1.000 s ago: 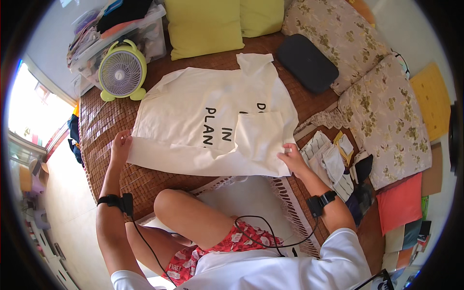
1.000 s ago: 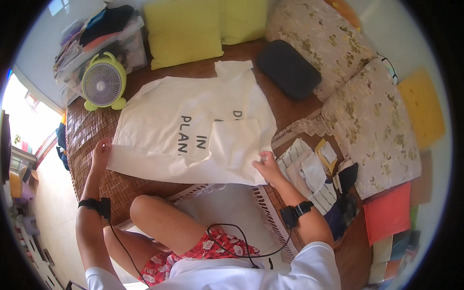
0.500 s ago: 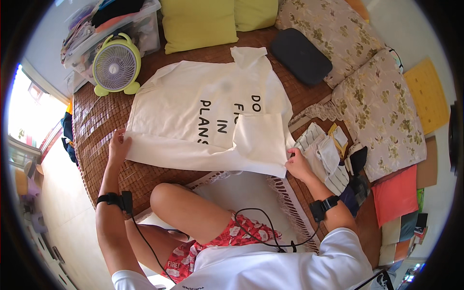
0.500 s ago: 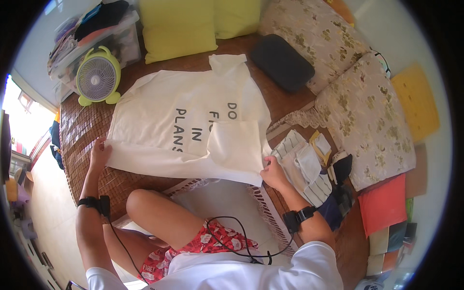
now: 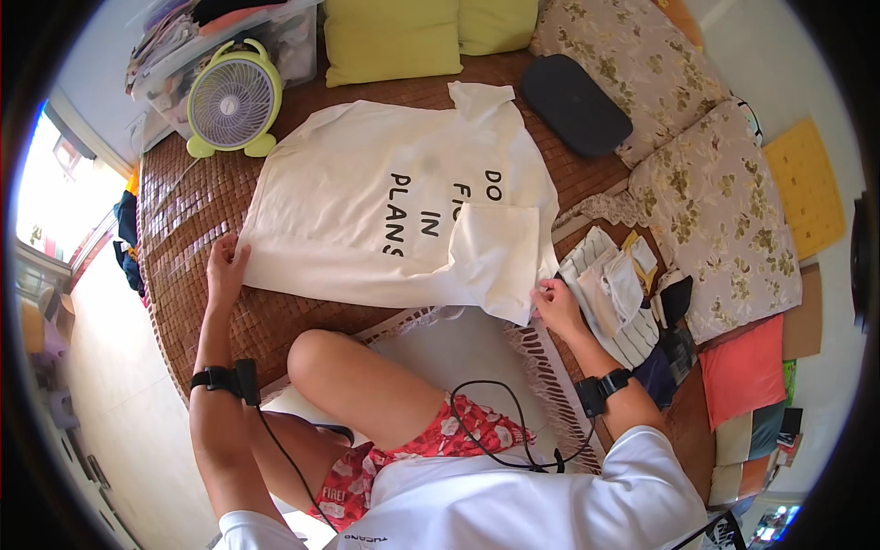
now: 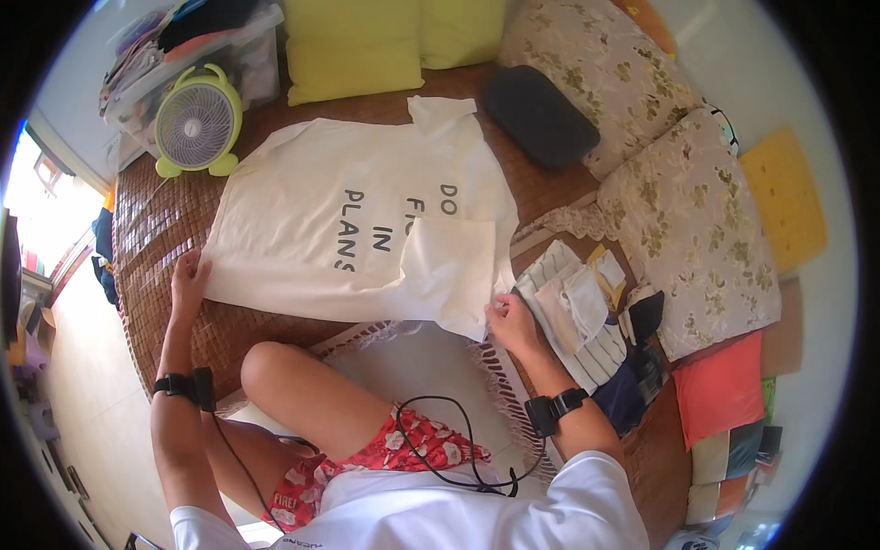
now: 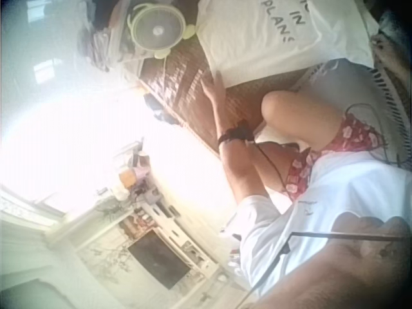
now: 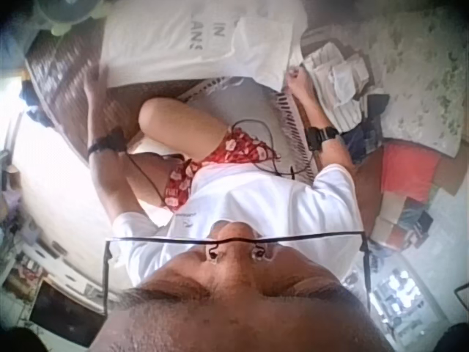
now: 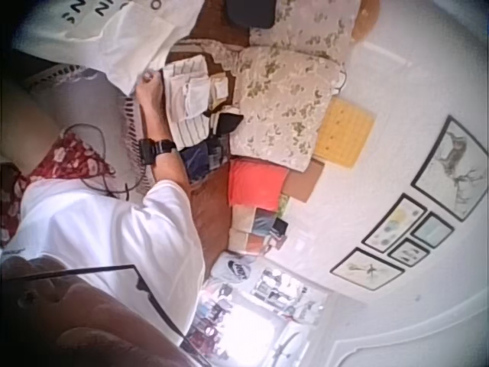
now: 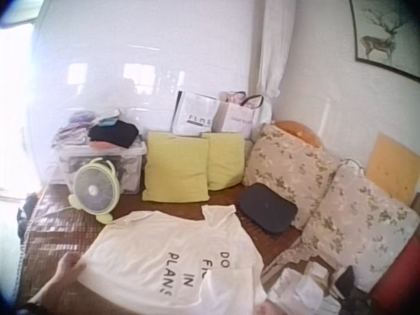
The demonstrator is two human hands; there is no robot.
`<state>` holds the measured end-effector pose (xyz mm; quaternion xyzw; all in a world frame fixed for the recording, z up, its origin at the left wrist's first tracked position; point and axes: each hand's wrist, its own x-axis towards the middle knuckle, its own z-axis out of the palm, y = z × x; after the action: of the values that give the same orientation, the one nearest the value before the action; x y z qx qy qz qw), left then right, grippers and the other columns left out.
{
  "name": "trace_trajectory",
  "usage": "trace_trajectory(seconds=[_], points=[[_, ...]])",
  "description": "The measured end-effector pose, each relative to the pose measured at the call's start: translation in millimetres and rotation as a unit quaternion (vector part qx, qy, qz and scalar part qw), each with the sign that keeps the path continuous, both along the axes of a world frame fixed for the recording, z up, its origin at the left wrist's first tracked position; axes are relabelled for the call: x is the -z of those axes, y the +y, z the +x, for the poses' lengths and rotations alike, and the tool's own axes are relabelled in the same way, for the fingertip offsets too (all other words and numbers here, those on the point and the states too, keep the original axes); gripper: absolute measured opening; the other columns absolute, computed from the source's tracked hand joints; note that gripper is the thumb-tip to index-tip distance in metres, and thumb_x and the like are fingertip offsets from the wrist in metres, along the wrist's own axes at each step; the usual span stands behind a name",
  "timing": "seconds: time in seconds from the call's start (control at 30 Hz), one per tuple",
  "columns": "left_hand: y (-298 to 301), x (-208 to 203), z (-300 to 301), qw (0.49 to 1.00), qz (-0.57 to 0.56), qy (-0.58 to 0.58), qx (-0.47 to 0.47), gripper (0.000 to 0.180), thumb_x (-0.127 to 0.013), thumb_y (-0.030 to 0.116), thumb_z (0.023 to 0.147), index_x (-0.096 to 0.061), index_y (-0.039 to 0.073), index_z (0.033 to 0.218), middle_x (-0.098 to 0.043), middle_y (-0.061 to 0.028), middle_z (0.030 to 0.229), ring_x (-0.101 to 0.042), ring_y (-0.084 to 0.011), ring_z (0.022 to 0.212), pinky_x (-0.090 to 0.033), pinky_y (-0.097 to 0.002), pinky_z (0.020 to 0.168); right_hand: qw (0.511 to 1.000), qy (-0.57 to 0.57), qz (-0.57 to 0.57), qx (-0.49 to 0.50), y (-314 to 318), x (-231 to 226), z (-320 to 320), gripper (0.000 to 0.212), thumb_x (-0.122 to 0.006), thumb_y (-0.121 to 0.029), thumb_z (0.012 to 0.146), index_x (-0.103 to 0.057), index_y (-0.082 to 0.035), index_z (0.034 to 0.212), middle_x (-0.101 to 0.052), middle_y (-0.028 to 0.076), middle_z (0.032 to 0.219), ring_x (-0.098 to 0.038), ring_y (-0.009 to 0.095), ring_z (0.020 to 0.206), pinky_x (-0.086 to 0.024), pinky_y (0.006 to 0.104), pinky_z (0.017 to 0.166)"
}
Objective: Folding various items of clothing including t-shirts and small pieces of fabric on a bed surface.
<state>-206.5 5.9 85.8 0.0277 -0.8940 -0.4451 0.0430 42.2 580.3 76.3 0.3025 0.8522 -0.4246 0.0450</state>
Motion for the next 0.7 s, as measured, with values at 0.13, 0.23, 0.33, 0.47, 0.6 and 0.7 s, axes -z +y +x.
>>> trace_trajectory(seconds=[0.13,0.23,0.33,0.47,0.6,0.7], points=[[7,0,1,0.998,0.056,-0.036,-0.013,0.041,-0.067,0.022,0.091,-0.056,0.001,0.125,-0.067,-0.0118,0.101,-0.064,-0.0182,0.091,-0.051,-0.0322,0.080,0.988,-0.031,0.150,0.001,1,8,-12,0.053,-0.069,-0.042,0.083,-0.061,0.002,0.111,-0.070,0.018,0.094,-0.066,0.035,0.094,-0.051,0.0414,0.084],[-21,23,-6,1.000,0.008,0.007,-0.023,0.041,-0.068,0.024,0.092,-0.057,-0.002,0.122,-0.067,-0.0138,0.108,-0.064,-0.0197,0.099,-0.051,-0.0319,0.086,0.975,-0.155,0.139,-0.083,-6,7,-29,0.041,-0.068,-0.039,0.076,-0.069,0.000,0.085,-0.069,0.022,0.086,-0.067,0.036,0.086,-0.052,0.0432,0.077],[4,4,-1,0.998,0.047,-0.026,0.014,0.045,-0.069,0.025,0.091,-0.058,-0.005,0.122,-0.067,-0.0138,0.110,-0.064,-0.0196,0.099,-0.051,-0.0314,0.086,0.974,-0.146,0.152,-0.081,-7,-2,-22,0.034,-0.066,-0.032,0.075,-0.067,0.002,0.083,-0.067,0.023,0.081,-0.067,0.035,0.082,-0.052,0.0424,0.074],[16,-30,9,0.987,0.130,-0.092,0.026,0.041,-0.072,0.023,0.088,-0.061,-0.005,0.117,-0.068,-0.0124,0.103,-0.065,-0.0174,0.091,-0.052,-0.0303,0.081,0.994,0.060,0.032,-0.082,-8,-2,-17,0.026,-0.062,-0.017,0.077,-0.065,0.003,0.092,-0.069,0.016,0.088,-0.066,0.025,0.080,-0.052,0.0360,0.075],[12,-53,11,0.978,0.132,-0.153,0.044,0.034,-0.071,0.021,0.089,-0.065,-0.003,0.111,-0.069,-0.0089,0.095,-0.064,-0.0151,0.082,-0.051,-0.0296,0.076,0.933,0.045,-0.355,0.047,-18,-8,-26,0.035,-0.060,-0.009,0.087,-0.056,0.005,0.118,-0.065,0.012,0.111,-0.065,0.021,0.088,-0.052,0.0314,0.079],[24,-73,11,0.975,0.153,-0.146,0.067,0.030,-0.070,0.019,0.090,-0.066,-0.002,0.110,-0.069,-0.0068,0.094,-0.063,-0.0136,0.080,-0.051,-0.0293,0.073,0.923,-0.024,-0.380,0.047,-23,0,-38,0.035,-0.060,-0.011,0.090,-0.056,0.005,0.121,-0.064,0.012,0.112,-0.065,0.022,0.094,-0.052,0.0315,0.080]])
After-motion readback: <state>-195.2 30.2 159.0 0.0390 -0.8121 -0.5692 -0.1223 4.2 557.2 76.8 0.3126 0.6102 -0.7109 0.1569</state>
